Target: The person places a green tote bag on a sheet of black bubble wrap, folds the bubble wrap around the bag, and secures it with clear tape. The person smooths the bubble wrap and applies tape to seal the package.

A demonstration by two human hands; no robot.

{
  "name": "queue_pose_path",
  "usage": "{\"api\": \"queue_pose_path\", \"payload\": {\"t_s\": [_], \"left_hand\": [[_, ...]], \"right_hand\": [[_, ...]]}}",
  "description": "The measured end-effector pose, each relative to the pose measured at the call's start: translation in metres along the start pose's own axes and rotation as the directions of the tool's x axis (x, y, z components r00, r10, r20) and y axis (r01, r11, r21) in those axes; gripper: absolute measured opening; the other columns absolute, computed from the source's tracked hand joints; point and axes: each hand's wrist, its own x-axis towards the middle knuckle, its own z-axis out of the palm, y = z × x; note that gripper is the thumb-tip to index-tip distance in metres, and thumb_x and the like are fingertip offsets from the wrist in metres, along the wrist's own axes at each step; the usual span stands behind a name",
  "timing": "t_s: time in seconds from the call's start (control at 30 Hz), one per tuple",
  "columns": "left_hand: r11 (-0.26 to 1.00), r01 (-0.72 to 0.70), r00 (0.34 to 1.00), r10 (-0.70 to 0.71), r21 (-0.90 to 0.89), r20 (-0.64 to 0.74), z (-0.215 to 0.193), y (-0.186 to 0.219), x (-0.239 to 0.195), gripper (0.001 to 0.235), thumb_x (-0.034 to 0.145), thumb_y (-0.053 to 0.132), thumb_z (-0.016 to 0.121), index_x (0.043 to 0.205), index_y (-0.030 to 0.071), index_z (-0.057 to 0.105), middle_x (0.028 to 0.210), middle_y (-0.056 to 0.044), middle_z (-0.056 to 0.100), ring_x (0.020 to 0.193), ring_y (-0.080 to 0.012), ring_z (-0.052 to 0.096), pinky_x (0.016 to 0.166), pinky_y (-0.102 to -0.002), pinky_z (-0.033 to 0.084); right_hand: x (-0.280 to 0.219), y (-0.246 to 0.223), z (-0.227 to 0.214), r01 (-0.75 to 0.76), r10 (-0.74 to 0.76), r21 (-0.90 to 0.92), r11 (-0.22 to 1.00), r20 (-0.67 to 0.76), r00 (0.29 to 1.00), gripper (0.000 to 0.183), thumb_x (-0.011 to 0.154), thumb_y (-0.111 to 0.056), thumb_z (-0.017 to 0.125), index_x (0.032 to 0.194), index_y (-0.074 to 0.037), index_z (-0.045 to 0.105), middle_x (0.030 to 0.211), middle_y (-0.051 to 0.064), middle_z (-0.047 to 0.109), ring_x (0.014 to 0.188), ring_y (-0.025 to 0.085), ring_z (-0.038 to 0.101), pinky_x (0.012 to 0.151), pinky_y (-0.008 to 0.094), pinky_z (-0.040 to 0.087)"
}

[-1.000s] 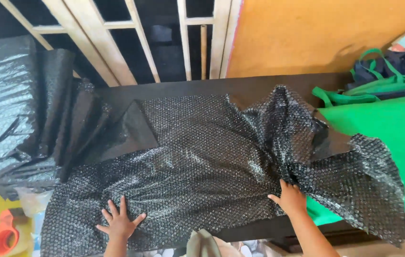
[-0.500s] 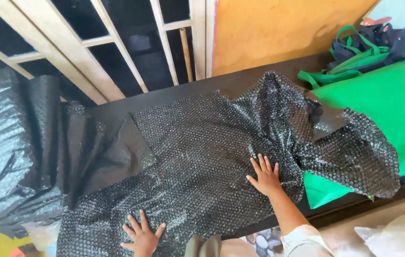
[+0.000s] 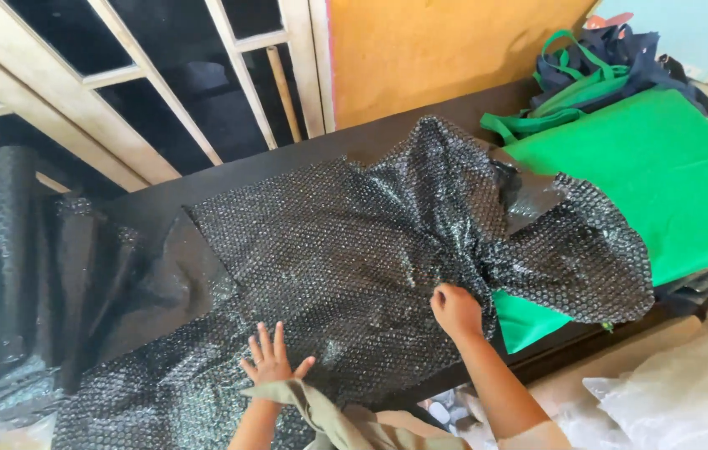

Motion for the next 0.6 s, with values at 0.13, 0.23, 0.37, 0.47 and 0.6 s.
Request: {"api": "queue_pose_path", "payload": {"t_s": [0.13,0.23,0.37,0.47,0.6], "left_hand": [[0.674,-0.450,0.630,0.704,-0.586,0.327,-0.120,0.077,-0.038,0.120,0.073,0.038,0.086,0.164,0.031,0.008,0.170,-0.008,0.023,0.154,-0.0219,0.034,0.121,-0.030,0.033],[0.244,-0.079,0.103,0.966,-0.967,0.236,-0.151,0.098,-0.051,0.085,0.084,0.041,0.081,0.154,0.009,0.044,0.142,-0.010,0.062,0.132,-0.0184,0.058,0.116,-0.035,0.043],[0.045,-0.096,0.337,0.942,-0.994,0.010,-0.218,0.083,-0.071,0.025,0.104,0.027,0.060,0.094,0.006,0.068,0.109,-0.006,0.042,0.092,-0.0153,0.065,0.078,-0.023,0.066],[-0.023,-0.437,0.483,0.838,-0.899,-0.256,-0.255,-0.020,-0.066,0.023,0.108,0.030,0.049,0.095,0.011,0.049,0.084,0.000,0.045,0.067,-0.0104,0.052,0.065,-0.025,0.054],[-0.122,-0.072,0.986,0.143,-0.990,-0.089,-0.193,-0.271,-0.110,0.043,0.082,-0.013,0.057,0.123,-0.021,0.069,0.146,-0.028,0.066,0.130,-0.0440,0.063,0.112,-0.059,0.044]], "right_hand": [[-0.019,0.061,-0.043,-0.287,0.292,-0.051,0.956,0.205,0.934,0.018,0.084,-0.040,0.065,0.092,-0.032,0.079,0.087,-0.004,0.081,0.090,0.021,0.076,0.078,0.038,0.056],[-0.022,0.079,-0.069,-0.323,0.165,0.234,0.917,0.516,0.841,0.032,0.090,-0.033,0.070,0.121,-0.027,0.077,0.101,-0.004,0.081,0.096,0.013,0.075,0.089,0.029,0.055],[-0.011,0.049,-0.113,-0.314,0.142,0.193,0.930,0.598,0.789,0.036,0.095,-0.036,0.064,0.128,-0.028,0.074,0.112,-0.004,0.079,0.108,0.015,0.073,0.091,0.033,0.056],[0.000,0.022,-0.136,-0.296,0.110,0.182,0.938,0.652,0.750,0.042,0.097,-0.035,0.061,0.139,-0.026,0.065,0.119,-0.002,0.076,0.110,0.015,0.071,0.091,0.033,0.055],[-0.002,-0.042,-0.165,-0.150,-0.249,0.392,0.908,0.790,0.560,0.052,0.093,-0.017,0.070,0.143,-0.028,0.064,0.105,-0.004,0.075,0.094,0.011,0.067,0.088,0.030,0.053]]}}
